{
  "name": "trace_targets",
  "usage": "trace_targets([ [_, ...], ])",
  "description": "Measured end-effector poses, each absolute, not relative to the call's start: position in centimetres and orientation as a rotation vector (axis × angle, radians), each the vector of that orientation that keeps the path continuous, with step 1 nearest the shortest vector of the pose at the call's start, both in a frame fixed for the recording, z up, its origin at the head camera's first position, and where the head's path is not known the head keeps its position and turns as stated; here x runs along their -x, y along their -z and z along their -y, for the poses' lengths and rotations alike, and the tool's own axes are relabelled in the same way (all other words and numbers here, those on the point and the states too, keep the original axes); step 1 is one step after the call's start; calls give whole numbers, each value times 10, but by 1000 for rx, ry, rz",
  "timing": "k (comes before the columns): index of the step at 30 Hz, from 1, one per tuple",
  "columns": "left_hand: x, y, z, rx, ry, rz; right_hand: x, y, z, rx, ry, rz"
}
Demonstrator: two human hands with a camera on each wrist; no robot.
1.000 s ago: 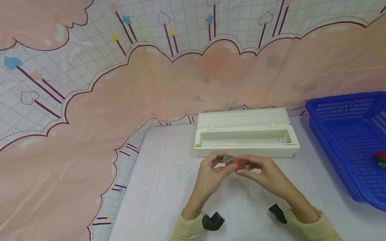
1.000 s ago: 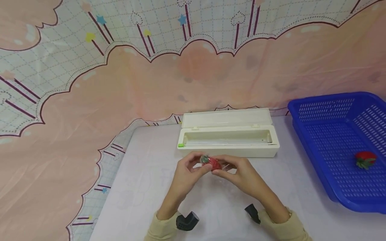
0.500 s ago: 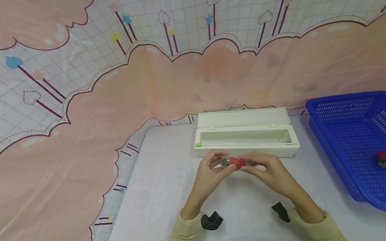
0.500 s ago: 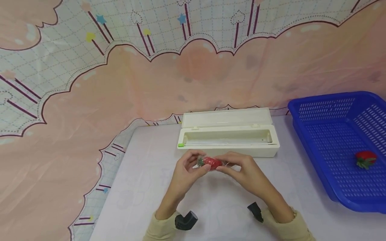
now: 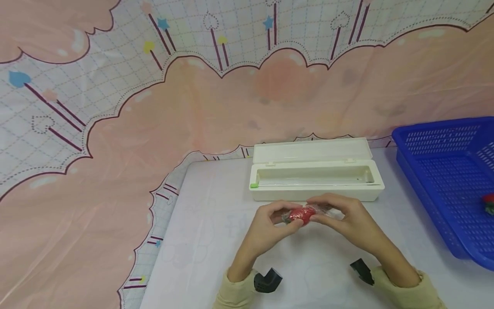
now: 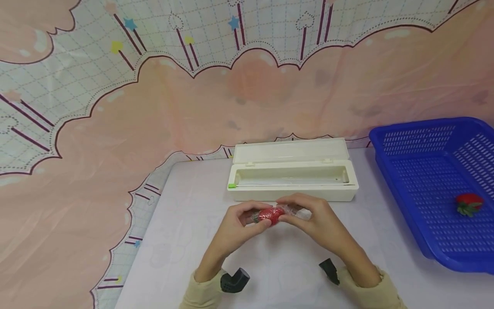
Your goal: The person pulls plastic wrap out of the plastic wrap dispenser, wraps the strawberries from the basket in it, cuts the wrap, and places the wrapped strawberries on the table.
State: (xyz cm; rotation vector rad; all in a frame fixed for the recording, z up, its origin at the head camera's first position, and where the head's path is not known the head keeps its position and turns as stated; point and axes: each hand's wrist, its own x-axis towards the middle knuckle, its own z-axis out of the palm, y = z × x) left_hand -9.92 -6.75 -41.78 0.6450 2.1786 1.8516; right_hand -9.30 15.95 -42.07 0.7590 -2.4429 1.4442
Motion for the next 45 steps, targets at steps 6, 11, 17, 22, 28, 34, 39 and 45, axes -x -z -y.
trace_targets([
  [6,99,417,63,-556,-1830,-2185,94,420,-160,-770,-1463,2414],
  [11,99,420,59,-505,-1842,-2186,94,420,-159,-780,-1336,2363],
  [17,99,424,55,-376,-1886,-2217,93,414,-162,-781,-1222,2227],
  [22,98,425,53,-269,-1965,-2188,94,410,-164,-839,-1187,2105],
  [28,100,426,53,-245,-1946,-2309,96,410,-163,-879,-1117,2032],
  [34,102,426,53,-226,-2010,-2277,96,411,-161,-896,-1051,2025],
  [39,102,426,52,-185,-2018,-2244,99,413,-160,-931,-973,2055],
  [45,100,425,51,-180,-1983,-2254,101,419,-162,-946,-862,2137],
])
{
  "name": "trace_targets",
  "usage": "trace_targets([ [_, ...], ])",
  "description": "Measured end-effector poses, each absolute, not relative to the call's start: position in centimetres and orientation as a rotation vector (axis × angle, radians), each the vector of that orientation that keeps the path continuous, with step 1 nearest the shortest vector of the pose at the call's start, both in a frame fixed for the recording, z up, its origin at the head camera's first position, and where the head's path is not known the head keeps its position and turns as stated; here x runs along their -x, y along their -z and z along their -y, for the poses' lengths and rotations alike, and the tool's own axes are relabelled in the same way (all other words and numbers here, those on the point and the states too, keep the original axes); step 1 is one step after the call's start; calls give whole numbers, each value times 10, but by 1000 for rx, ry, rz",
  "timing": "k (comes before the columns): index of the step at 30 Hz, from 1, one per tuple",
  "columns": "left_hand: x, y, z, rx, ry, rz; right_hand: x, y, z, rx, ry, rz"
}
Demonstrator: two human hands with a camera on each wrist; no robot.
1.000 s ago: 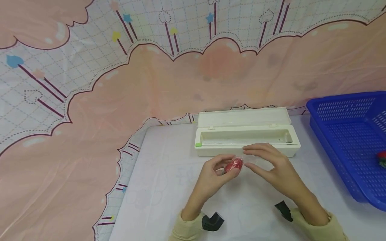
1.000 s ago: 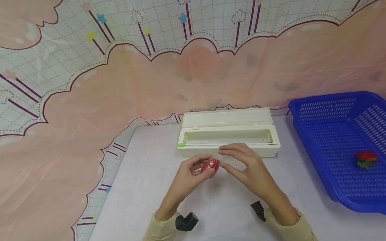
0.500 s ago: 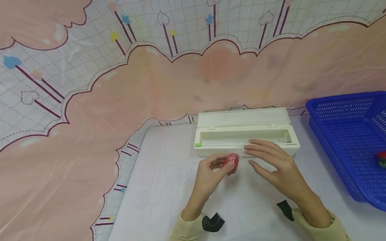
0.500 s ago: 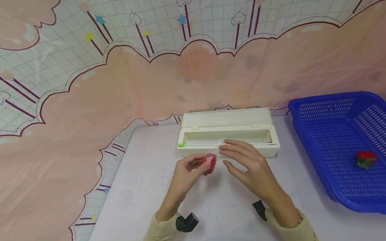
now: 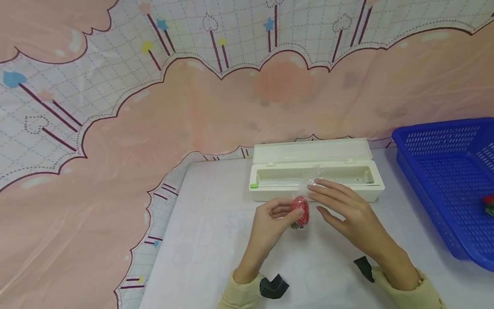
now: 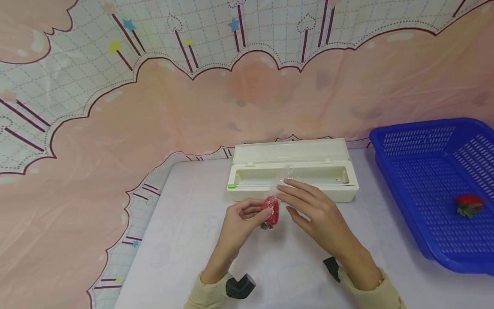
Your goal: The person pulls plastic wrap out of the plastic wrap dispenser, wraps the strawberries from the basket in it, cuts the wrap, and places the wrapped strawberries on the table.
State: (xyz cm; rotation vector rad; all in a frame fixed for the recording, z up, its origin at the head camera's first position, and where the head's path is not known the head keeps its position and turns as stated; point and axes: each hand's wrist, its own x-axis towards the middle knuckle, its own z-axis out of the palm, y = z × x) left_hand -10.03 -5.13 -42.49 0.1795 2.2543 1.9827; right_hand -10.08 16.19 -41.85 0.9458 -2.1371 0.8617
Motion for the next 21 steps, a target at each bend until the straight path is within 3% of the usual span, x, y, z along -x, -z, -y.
trace_targets([
  [21,96,422,50,-328,-1953,-2164,106,434,-162,-935,-866,2217],
])
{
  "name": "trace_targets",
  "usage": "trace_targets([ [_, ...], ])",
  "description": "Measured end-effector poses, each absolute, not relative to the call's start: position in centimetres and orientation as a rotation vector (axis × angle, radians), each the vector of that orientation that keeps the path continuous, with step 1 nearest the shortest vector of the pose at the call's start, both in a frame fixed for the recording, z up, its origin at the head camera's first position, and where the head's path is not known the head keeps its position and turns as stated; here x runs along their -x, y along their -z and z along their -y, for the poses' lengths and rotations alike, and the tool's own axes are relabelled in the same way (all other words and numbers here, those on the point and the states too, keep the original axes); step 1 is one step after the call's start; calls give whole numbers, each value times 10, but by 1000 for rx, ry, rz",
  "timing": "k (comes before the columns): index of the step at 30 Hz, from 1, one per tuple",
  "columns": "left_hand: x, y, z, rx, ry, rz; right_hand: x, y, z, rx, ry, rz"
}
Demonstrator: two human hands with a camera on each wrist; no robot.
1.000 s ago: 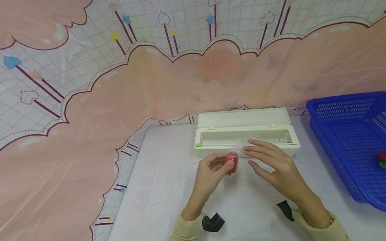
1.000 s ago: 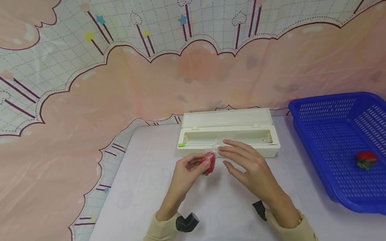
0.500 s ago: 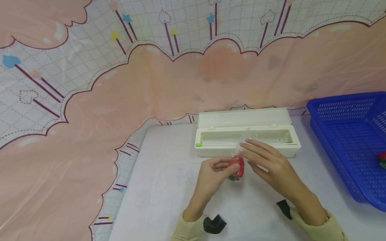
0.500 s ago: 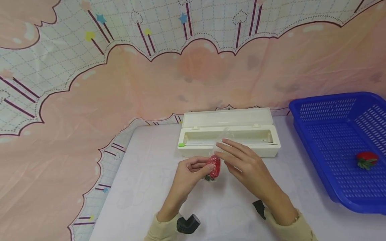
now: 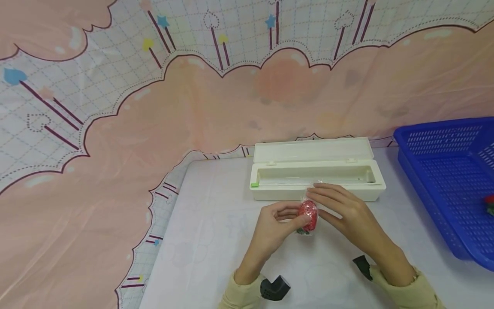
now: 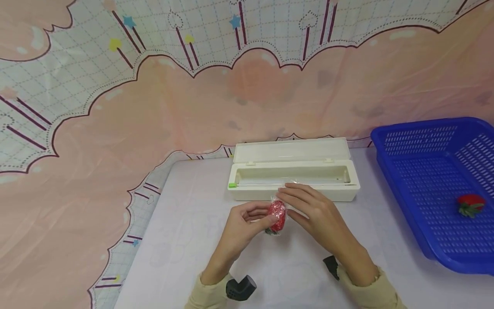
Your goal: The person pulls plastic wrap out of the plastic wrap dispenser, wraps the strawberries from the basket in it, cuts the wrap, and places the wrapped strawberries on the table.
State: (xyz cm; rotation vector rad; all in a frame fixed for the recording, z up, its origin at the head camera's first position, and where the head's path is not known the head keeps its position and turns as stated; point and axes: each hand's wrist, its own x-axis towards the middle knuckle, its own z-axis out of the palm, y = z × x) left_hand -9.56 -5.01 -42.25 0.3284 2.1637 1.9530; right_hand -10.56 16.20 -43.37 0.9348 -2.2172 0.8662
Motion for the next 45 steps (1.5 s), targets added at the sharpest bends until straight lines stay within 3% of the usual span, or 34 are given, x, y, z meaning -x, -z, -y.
trace_targets([
  [18,95,418,48,-401,-1993,-2116,103,435,-159,-729,-1148,2275],
  [45,95,426,39,-228,-2214,-2073,101,435,-154,-673,-1496,2416],
])
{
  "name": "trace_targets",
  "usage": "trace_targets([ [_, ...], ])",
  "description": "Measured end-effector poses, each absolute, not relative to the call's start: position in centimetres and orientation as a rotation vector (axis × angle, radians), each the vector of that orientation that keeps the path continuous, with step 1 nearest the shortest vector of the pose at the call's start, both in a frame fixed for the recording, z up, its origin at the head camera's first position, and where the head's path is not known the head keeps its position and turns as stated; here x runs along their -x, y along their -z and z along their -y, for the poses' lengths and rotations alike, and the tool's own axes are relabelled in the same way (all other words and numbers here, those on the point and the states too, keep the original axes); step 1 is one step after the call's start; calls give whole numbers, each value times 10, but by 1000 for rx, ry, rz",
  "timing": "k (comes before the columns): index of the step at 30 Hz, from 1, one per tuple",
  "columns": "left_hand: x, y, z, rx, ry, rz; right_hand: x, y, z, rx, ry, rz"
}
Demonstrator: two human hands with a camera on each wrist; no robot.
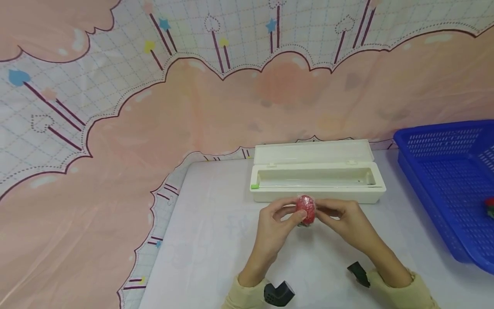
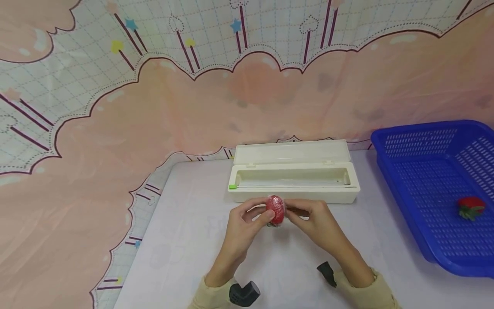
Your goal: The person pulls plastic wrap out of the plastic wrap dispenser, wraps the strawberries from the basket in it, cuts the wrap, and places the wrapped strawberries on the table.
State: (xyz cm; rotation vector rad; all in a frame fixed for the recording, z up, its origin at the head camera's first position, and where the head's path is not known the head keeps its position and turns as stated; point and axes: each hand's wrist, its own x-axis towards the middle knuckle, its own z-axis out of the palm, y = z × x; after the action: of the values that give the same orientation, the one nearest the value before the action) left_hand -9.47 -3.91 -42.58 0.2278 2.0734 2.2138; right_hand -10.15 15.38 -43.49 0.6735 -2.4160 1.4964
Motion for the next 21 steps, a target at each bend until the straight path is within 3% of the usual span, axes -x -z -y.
trace_targets([
  [9,94,428,37,-265,-2214,-2155,99,431,-156,-748,-1783,2378],
  [21,93,432,36,-352,-2216,-2141,97,430,-155,-614,-1837,2458],
])
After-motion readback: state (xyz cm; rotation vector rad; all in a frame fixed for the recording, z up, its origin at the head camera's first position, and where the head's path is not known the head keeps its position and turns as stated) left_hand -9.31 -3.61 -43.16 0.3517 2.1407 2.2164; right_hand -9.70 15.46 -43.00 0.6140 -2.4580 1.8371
